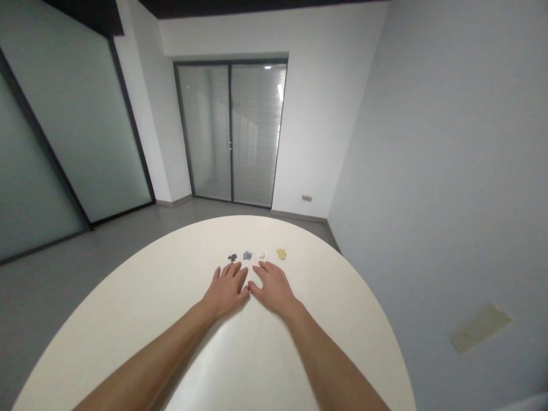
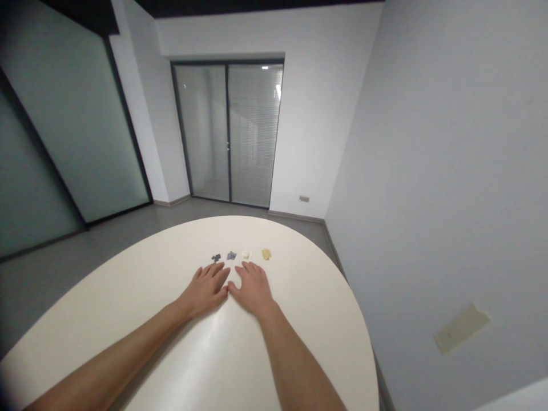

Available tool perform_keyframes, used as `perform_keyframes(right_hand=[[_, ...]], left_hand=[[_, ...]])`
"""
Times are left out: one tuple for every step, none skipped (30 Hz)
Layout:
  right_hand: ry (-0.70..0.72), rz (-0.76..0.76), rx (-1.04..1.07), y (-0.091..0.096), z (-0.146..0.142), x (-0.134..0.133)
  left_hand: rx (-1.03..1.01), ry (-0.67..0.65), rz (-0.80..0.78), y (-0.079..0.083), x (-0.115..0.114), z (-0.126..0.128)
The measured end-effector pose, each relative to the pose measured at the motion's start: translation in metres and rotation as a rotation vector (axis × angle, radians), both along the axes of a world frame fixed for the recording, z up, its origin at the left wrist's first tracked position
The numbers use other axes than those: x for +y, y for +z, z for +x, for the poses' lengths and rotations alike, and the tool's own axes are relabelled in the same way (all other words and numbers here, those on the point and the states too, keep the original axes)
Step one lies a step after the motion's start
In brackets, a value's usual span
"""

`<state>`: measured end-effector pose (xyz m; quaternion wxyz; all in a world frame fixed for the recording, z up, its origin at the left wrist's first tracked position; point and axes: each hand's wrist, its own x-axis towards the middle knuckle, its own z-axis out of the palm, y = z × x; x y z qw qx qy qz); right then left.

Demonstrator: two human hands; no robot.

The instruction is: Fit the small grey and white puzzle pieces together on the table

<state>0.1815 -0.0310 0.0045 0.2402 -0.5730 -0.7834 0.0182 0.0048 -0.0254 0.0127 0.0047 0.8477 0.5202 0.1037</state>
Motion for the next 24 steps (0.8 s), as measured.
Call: perform_keyframes(right_hand=[[0.000, -0.001, 0.002, 0.000, 0.000, 0.000], [-0.001, -0.002, 0.003, 0.000, 0.000, 0.000], [-0.001, -0.006, 0.003, 0.000, 0.000, 0.000], [-0.002, -0.009, 0.003, 0.000, 0.000, 0.001], [-0.003, -0.013, 0.004, -0.001, 0.000, 0.001], [-0.004, -0.016, 0.006, -0.001, 0.000, 0.001], [-0.005, -0.016, 0.008, -0.001, 0.000, 0.001], [-0.005, -0.015, 0.010, -0.002, 0.000, 0.001], [-0.005, -0.013, 0.012, -0.002, 0.001, 0.002], [-0.003, -0.012, 0.012, -0.002, 0.001, 0.001], [-0.001, -0.011, 0.012, -0.001, 0.001, 0.001], [0.003, -0.009, 0.011, -0.001, 0.001, 0.001], [0.010, -0.004, 0.010, 0.000, 0.001, 0.001], [0.019, 0.003, 0.010, 0.000, 0.002, 0.001], [0.023, 0.011, 0.014, 0.001, 0.003, 0.001], [0.013, 0.019, 0.023, 0.001, 0.005, 0.001], [-0.011, 0.026, 0.036, 0.001, 0.007, 0.003], [-0.052, 0.031, 0.054, 0.001, 0.010, 0.005], [-0.125, 0.040, 0.080, 0.001, 0.014, 0.008], [-0.183, 0.050, 0.100, 0.001, 0.018, 0.012], [-0.236, 0.057, 0.125, 0.000, 0.023, 0.017], [-0.277, 0.049, 0.146, -0.001, 0.027, 0.022], [-0.318, 0.021, 0.165, -0.002, 0.031, 0.028], [-0.364, -0.024, 0.185, -0.002, 0.034, 0.034]], left_hand=[[0.000, 0.000, 0.001, 0.000, 0.000, 0.000], [-0.002, -0.002, 0.001, -0.001, 0.001, 0.000], [-0.005, -0.002, 0.003, -0.001, 0.001, 0.000], [-0.009, -0.001, 0.005, -0.002, 0.001, 0.000], [-0.014, -0.001, 0.006, -0.002, 0.001, -0.001], [-0.020, 0.000, 0.008, -0.003, 0.001, -0.001], [-0.027, 0.000, 0.008, -0.003, 0.001, -0.001], [-0.036, 0.000, 0.009, -0.004, 0.002, -0.001], [-0.049, 0.001, 0.012, -0.005, 0.002, 0.000], [-0.067, 0.006, 0.019, -0.005, 0.003, 0.000], [-0.088, 0.020, 0.031, -0.006, 0.005, 0.000], [-0.110, 0.044, 0.047, -0.007, 0.007, 0.000], [-0.130, 0.076, 0.064, -0.008, 0.010, 0.001], [-0.146, 0.117, 0.078, -0.009, 0.013, 0.001], [-0.154, 0.161, 0.083, -0.009, 0.017, 0.001], [-0.156, 0.197, 0.077, -0.010, 0.021, 0.001], [-0.153, 0.231, 0.062, -0.011, 0.025, 0.001], [-0.146, 0.257, 0.043, -0.011, 0.029, 0.000], [-0.137, 0.267, 0.027, -0.011, 0.032, 0.000], [-0.128, 0.271, 0.013, -0.011, 0.036, 0.000], [-0.120, 0.266, 0.001, -0.011, 0.039, -0.001], [-0.112, 0.256, -0.009, -0.011, 0.043, -0.001], [-0.104, 0.246, -0.020, -0.011, 0.046, -0.001], [-0.096, 0.236, -0.030, -0.011, 0.049, -0.001]])
